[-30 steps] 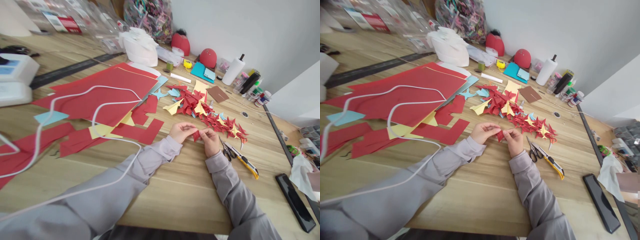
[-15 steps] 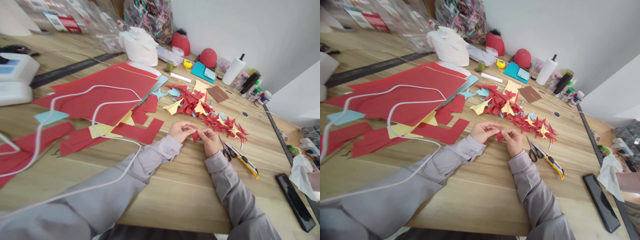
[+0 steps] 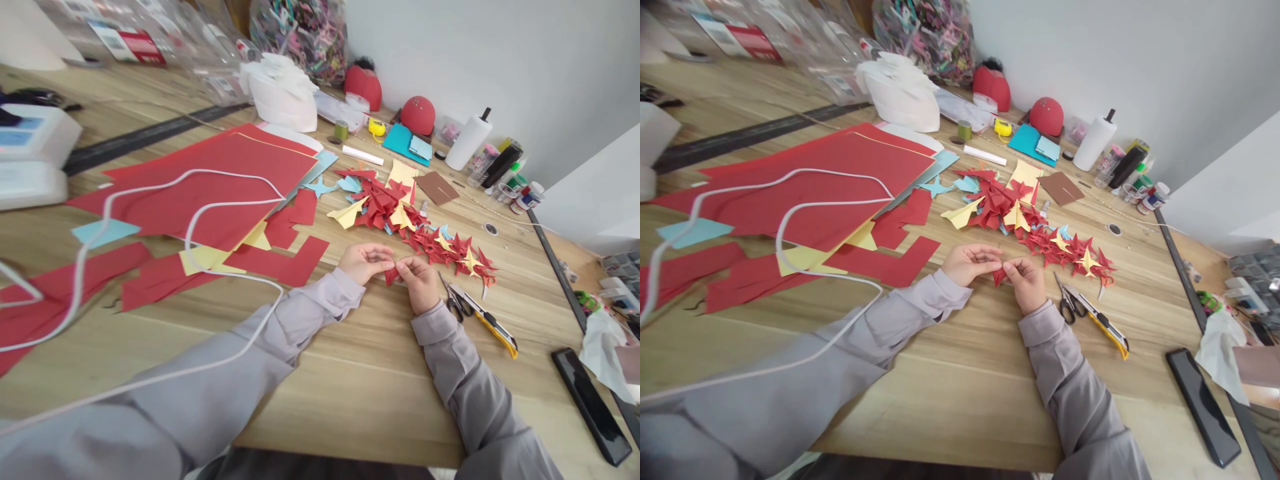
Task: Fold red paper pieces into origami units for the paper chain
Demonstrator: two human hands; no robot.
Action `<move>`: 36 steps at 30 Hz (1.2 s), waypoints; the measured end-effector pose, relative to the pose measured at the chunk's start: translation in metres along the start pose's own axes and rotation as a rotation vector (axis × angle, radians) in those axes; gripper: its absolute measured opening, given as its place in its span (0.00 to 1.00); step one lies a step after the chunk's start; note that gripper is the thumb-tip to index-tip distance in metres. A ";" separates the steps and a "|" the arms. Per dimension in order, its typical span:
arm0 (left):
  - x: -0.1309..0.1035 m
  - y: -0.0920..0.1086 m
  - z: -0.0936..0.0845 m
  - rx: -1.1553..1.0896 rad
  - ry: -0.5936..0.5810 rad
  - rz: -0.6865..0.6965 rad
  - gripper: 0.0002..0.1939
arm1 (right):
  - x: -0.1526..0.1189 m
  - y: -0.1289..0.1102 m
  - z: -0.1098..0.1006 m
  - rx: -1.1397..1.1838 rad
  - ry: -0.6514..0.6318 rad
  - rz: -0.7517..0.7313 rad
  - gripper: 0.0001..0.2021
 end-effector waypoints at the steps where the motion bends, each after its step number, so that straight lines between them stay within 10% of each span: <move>1: 0.001 -0.001 0.000 -0.017 -0.016 -0.015 0.20 | 0.000 0.001 0.000 0.018 -0.011 0.006 0.10; 36: 0.001 -0.010 0.011 -0.323 -0.145 -0.048 0.16 | 0.003 0.008 -0.004 0.384 -0.025 0.074 0.09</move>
Point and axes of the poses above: each hand's wrist, its own x-axis towards the middle knuckle, its own z-axis out of the palm, y = z × x, the point moved 8 cm from there along x, towards the middle knuckle, and after that the axes turned 8 degrees about -y, right-handed, at the moved point
